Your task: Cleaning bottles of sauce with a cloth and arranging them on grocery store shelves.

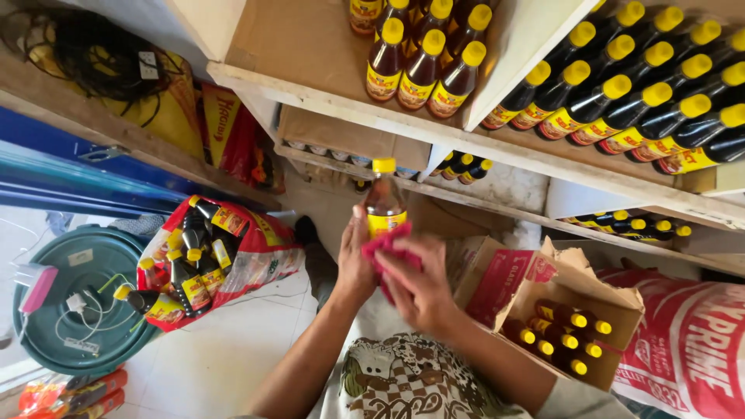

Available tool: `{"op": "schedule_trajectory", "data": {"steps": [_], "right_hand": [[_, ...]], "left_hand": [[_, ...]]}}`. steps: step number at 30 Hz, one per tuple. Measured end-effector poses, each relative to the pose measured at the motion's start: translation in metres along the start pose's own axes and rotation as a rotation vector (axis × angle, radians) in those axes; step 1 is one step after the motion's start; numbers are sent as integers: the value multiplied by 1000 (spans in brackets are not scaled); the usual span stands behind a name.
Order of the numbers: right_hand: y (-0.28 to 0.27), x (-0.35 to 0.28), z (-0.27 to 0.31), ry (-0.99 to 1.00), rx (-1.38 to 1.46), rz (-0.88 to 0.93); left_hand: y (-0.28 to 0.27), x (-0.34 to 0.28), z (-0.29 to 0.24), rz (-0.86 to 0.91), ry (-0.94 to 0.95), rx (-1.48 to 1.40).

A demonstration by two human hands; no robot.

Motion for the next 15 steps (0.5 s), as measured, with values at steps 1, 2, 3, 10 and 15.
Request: {"op": "schedule_trajectory", "data": {"steps": [1,2,3,10,15], "right_hand": [[0,-3,-1,1,2,-4],[1,-6,-2,18,72,49],[2,-14,0,49,147,107],[-12,23,-39,245,343,-102],[-2,1,-25,312,357,-74]], "left_hand": [[-4,0,2,1,-1,4],[-8,1,4,99,31,-41],[-12,-5,8,190,50,-88],[-7,-18,33,99,-123,-137],[-14,-12,24,-33,-122,-147]]}}
Point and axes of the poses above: each hand's wrist, its own x-axis towards the middle knuckle, its own y-axis out of the palm, z = x × y, the point moved 1 cm from there along x, towards the middle knuckle, and after that the axes turned 13 degrees about z, right-handed, at the moved point
